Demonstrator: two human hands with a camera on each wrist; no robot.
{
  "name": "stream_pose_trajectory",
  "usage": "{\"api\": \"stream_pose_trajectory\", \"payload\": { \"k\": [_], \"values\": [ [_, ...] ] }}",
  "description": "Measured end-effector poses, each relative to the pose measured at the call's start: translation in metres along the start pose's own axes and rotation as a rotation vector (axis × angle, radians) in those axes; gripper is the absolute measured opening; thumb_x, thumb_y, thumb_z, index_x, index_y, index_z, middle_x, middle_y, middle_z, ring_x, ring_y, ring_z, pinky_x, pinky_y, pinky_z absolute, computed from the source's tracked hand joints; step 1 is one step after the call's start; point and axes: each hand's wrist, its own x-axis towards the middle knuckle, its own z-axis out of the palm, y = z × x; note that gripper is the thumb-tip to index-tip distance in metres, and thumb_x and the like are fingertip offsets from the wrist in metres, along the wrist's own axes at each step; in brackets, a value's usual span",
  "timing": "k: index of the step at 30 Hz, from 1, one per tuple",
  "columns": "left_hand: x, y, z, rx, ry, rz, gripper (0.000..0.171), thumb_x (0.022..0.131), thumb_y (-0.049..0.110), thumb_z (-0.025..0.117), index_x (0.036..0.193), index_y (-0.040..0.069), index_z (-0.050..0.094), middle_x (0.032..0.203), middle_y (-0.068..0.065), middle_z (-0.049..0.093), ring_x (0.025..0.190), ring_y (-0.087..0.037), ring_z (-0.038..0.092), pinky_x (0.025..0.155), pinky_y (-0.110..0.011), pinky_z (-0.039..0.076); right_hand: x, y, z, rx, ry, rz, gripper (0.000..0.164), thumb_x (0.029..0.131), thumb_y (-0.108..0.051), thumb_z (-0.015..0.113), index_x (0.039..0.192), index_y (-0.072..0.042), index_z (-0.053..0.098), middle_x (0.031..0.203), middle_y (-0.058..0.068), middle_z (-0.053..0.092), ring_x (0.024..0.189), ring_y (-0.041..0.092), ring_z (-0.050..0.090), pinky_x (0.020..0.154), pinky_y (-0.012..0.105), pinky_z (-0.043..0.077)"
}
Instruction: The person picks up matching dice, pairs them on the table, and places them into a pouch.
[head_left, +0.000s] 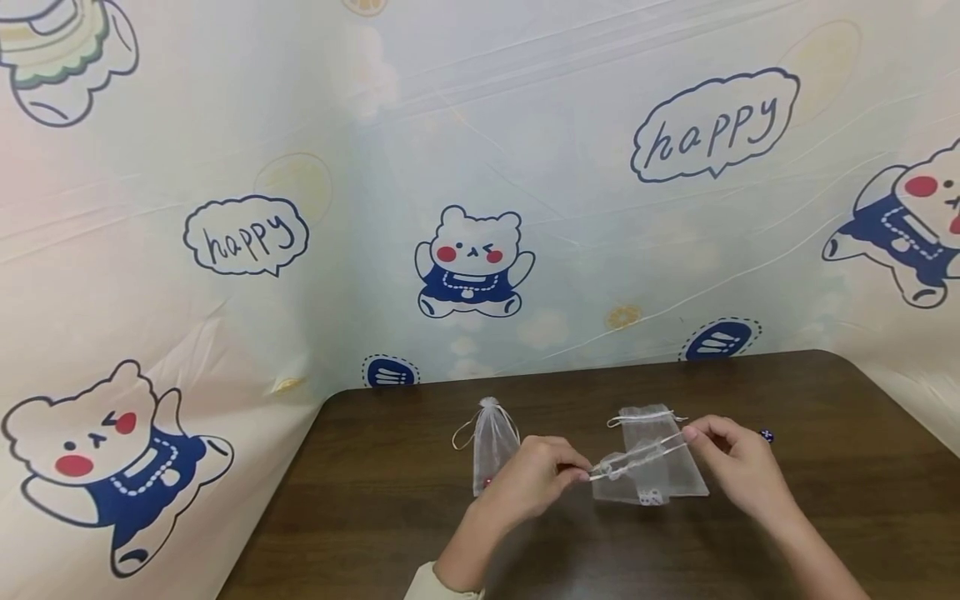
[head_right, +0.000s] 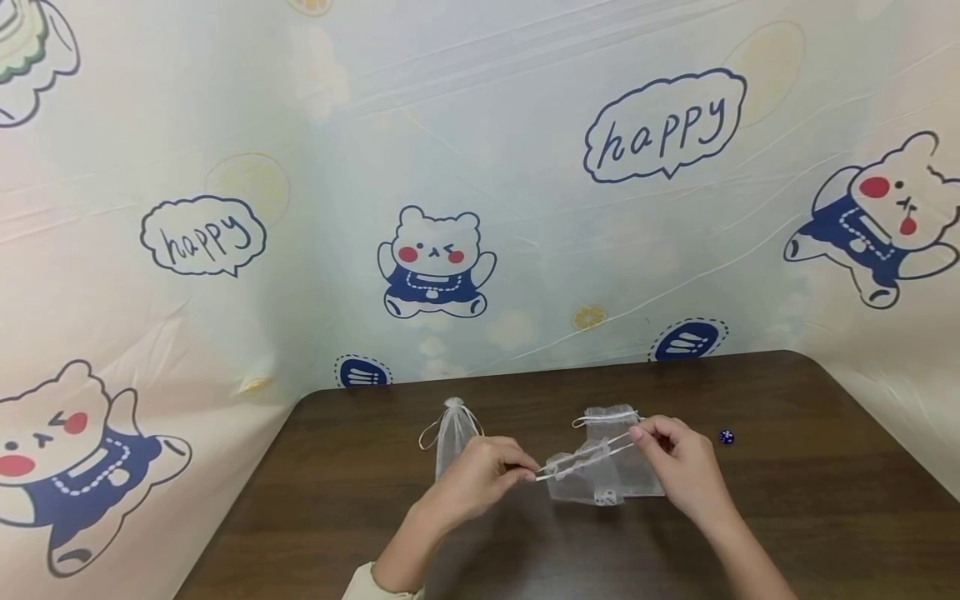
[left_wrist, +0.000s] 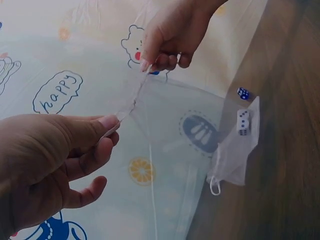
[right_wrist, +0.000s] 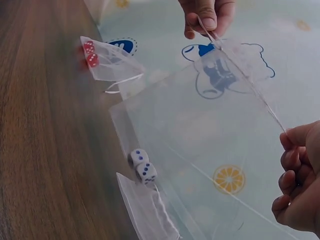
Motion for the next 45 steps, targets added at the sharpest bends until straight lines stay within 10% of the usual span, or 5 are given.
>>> {"api": "stream_pose_trajectory", "payload": {
  "k": [22, 31, 37, 41, 45],
  "values": [
    [-0.010, -0.020, -0.004, 0.085, 0.240, 0.005, 0.004, 0.082, 0.002, 0.067, 0.079, 0.004, 0.070, 0.077, -0.001, 0.064, 0.072, -0.007, 0.059, 0.063, -0.011, 0.045, -0.005, 0.003, -0.002, -0.031, 0.276, 0.160, 0.012, 0.085, -0.011, 0.066, 0.076, -0.004, 0.065, 0.056, -0.009, 0.047, 0.055, 0.003, 0.039, 0.050, 0.018, 0.030],
    [-0.010, -0.022, -0.003, 0.121, 0.318, 0.035, 0.006, 0.080, -0.001, 0.069, 0.077, 0.004, 0.069, 0.076, -0.001, 0.063, 0.071, -0.009, 0.059, 0.064, -0.012, 0.045, -0.005, 0.001, 0.003, 0.160, 0.397, 0.325, 0.018, 0.086, -0.015, 0.066, 0.082, 0.002, 0.068, 0.063, -0.016, 0.056, 0.057, 0.005, 0.042, 0.050, 0.018, 0.032],
    [-0.009, -0.023, -0.002, 0.123, 0.317, 0.039, 0.006, 0.080, 0.000, 0.068, 0.078, 0.005, 0.069, 0.077, 0.000, 0.063, 0.071, -0.008, 0.059, 0.063, -0.012, 0.045, -0.006, 0.011, 0.006, 0.856, 0.287, 0.212, 0.016, 0.092, -0.006, 0.055, 0.081, -0.004, 0.066, 0.075, -0.004, 0.058, 0.071, 0.009, 0.045, 0.063, 0.019, 0.035],
    [-0.008, -0.023, -0.002, 0.137, 0.317, 0.023, 0.006, 0.081, -0.001, 0.068, 0.080, 0.005, 0.069, 0.078, -0.001, 0.063, 0.071, -0.008, 0.059, 0.063, -0.011, 0.045, -0.005, 0.020, 0.006, 1.580, -0.129, 0.016, 0.035, 0.101, -0.002, 0.024, 0.086, 0.003, 0.055, 0.078, 0.007, 0.040, 0.072, 0.019, 0.035, 0.064, 0.026, 0.025],
    [-0.006, -0.022, -0.001, 0.147, 0.348, -0.023, 0.005, 0.080, -0.001, 0.069, 0.078, 0.003, 0.069, 0.077, -0.002, 0.063, 0.070, -0.010, 0.059, 0.063, -0.013, 0.046, -0.005, 0.027, 0.008, 1.984, -0.511, 0.020, 0.045, 0.100, -0.010, 0.004, 0.093, 0.004, 0.046, 0.087, 0.011, 0.034, 0.081, 0.023, 0.031, 0.072, 0.031, 0.022]
  ]
}}
